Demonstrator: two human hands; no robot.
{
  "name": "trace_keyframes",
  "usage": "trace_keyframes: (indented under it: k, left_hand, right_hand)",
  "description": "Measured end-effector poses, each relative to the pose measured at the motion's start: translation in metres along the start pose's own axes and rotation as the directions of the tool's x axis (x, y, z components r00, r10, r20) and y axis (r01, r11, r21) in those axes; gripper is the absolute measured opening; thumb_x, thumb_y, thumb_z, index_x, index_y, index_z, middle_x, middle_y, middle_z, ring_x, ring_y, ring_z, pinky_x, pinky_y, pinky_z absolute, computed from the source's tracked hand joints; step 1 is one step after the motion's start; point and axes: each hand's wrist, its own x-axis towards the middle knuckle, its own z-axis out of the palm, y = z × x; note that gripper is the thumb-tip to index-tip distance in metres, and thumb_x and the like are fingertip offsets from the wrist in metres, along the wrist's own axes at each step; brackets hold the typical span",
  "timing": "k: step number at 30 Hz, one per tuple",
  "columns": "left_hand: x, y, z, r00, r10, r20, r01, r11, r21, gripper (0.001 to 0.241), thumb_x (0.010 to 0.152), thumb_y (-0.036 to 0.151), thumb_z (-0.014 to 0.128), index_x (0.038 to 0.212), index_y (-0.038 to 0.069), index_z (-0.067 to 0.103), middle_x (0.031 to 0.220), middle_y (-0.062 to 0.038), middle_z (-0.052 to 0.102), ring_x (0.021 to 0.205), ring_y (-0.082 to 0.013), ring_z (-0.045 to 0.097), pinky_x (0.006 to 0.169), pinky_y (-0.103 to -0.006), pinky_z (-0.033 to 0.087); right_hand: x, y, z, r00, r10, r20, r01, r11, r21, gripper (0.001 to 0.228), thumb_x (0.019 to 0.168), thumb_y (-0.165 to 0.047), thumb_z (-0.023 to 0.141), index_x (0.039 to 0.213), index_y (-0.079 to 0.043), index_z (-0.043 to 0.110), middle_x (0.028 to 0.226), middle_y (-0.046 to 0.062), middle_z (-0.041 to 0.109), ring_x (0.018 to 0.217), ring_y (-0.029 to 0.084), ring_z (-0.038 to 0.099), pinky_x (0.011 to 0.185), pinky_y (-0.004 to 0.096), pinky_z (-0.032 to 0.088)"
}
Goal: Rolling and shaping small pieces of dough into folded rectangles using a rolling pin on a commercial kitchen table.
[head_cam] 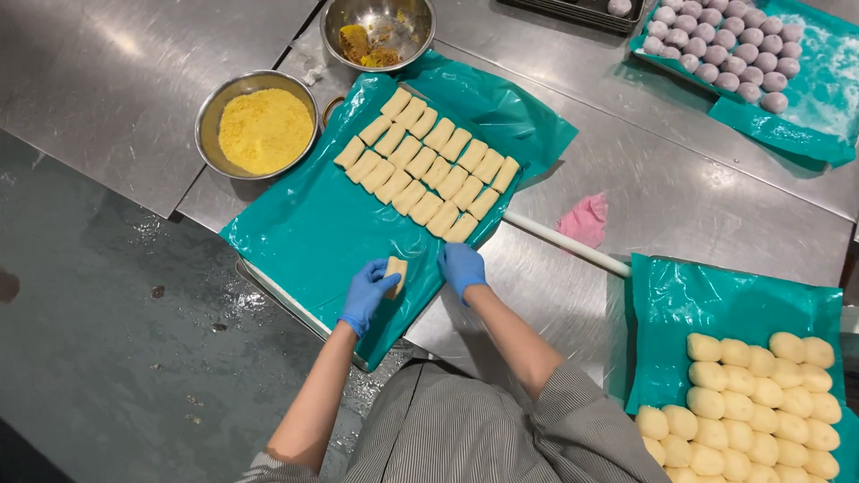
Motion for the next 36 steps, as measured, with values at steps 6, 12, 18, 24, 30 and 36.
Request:
trace_keyframes:
  k: [6,12,18,24,30,36]
  left_hand:
    - [0.077,-0.022,0.067,0.995,-0.047,0.086,0.024,0.968,0.248,0.039,0.083,0.021,0.082,0.116,0.003,0.071,0.1,-0.01,0.077,0.087,-0.0157,0.071,0.077,-0.0299,0.057]
    - [0.119,-0.053,0.091,0.994,-0.035,0.101,-0.025,0.843,0.537,0.042,0.077,0.024,0.085,0.112,0.003,0.074,0.102,-0.013,0.078,0.088,-0.0203,0.073,0.081,-0.0334,0.057]
    - [0.129,-0.079,0.082,0.985,-0.15,0.084,0.082,0.838,0.54,0.048,0.075,0.026,0.085,0.114,0.002,0.072,0.103,-0.013,0.077,0.09,-0.0218,0.074,0.082,-0.0342,0.058]
    - [0.106,-0.07,0.078,1.0,-0.007,-0.005,0.009,0.814,0.58,0.05,0.072,0.026,0.088,0.111,0.0,0.071,0.101,-0.017,0.077,0.088,-0.0247,0.074,0.08,-0.0367,0.059]
    - [0.044,0.033,0.103,0.99,0.127,-0.057,0.006,0.373,0.928,0.05,0.076,0.046,0.079,0.111,0.01,0.079,0.107,-0.018,0.076,0.098,-0.0382,0.072,0.085,-0.049,0.057]
    - [-0.001,0.05,0.131,0.811,0.584,-0.012,-0.155,0.236,0.959,0.053,0.086,0.036,0.077,0.13,0.007,0.07,0.124,-0.016,0.068,0.112,-0.039,0.061,0.094,-0.0506,0.046]
  right_hand:
    - [-0.152,0.026,-0.115,0.978,0.125,0.167,-0.202,0.777,0.596,0.024,0.093,-0.028,0.064,0.091,-0.004,0.068,0.078,0.003,0.064,0.074,0.011,0.056,0.073,0.03,0.051]
    - [-0.306,0.19,-0.091,0.813,0.436,0.385,-0.495,0.867,0.063,0.023,0.088,-0.029,0.068,0.097,-0.01,0.077,0.086,0.01,0.074,0.077,0.02,0.069,0.08,0.032,0.056]
    - [-0.377,0.207,-0.065,0.777,0.53,0.339,-0.613,0.76,0.216,0.026,0.091,-0.027,0.068,0.111,-0.012,0.076,0.084,0.011,0.077,0.075,0.018,0.071,0.075,0.03,0.057]
    - [-0.448,0.253,-0.078,0.682,0.686,0.255,-0.727,0.596,0.34,0.034,0.093,-0.024,0.069,0.125,-0.014,0.075,0.081,0.011,0.08,0.073,0.017,0.073,0.071,0.029,0.058]
    - [-0.423,0.258,-0.209,0.731,0.625,-0.275,-0.466,0.751,0.467,0.057,0.085,-0.001,0.053,0.139,-0.013,0.065,0.106,0.01,0.069,0.09,0.02,0.07,0.077,0.032,0.056]
    - [-0.363,0.392,-0.263,0.57,0.756,-0.321,-0.71,0.65,0.27,0.041,0.098,-0.029,0.066,0.136,-0.013,0.068,0.128,0.015,0.071,0.115,0.031,0.068,0.1,0.041,0.053]
